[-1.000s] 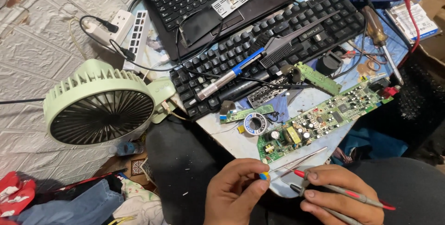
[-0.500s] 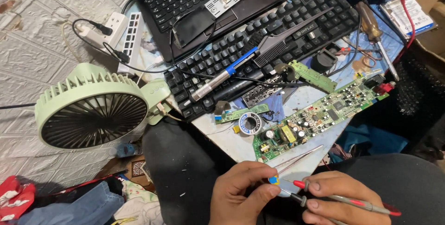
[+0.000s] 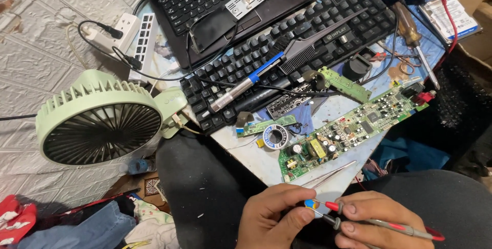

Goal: Testing and soldering components on a circuit board at a repair bench

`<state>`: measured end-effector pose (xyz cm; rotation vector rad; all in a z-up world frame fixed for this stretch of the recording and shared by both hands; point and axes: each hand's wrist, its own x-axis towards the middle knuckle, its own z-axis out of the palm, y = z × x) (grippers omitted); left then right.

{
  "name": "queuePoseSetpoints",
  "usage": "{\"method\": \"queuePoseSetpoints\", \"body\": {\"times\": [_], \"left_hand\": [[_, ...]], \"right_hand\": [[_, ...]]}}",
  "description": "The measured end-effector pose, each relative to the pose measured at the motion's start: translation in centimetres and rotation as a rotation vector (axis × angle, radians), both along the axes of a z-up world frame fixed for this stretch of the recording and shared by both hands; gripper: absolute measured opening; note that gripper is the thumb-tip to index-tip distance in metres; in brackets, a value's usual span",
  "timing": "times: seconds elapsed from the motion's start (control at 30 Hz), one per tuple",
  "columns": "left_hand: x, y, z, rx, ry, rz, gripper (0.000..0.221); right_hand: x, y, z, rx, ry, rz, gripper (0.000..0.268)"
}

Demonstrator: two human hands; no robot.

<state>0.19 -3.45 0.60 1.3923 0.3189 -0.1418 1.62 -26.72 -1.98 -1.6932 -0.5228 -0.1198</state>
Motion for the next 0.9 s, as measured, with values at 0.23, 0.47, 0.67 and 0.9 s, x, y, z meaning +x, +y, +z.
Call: {"method": "queuePoseSetpoints", "body": {"times": [0.23, 0.47, 0.67, 0.9], "left_hand": [[0.1, -0.6, -0.6, -0.187, 0.159, 0.036, 0.033], [0.0, -0.9, -1.2, -0.282, 0.223, 0.043, 0.034], [0.4, -1.0, 0.0, -0.303, 0.296, 0.095, 0.041], [0.3, -0.8, -0.2, -0.354, 0.261, 0.066, 0.044]], "right_hand": [[-0.4, -0.7, 0.1, -0.046, 0.074, -0.038, 0.042], [0.1, 0.0, 1.3, -0.056, 0.058, -0.015, 0.044], [-0.3, 0.8, 0.0, 0.137, -0.018, -0.087, 0.03], [0.3, 1.1, 0.5, 0.08, -0.086, -0.105, 0.023]]}}
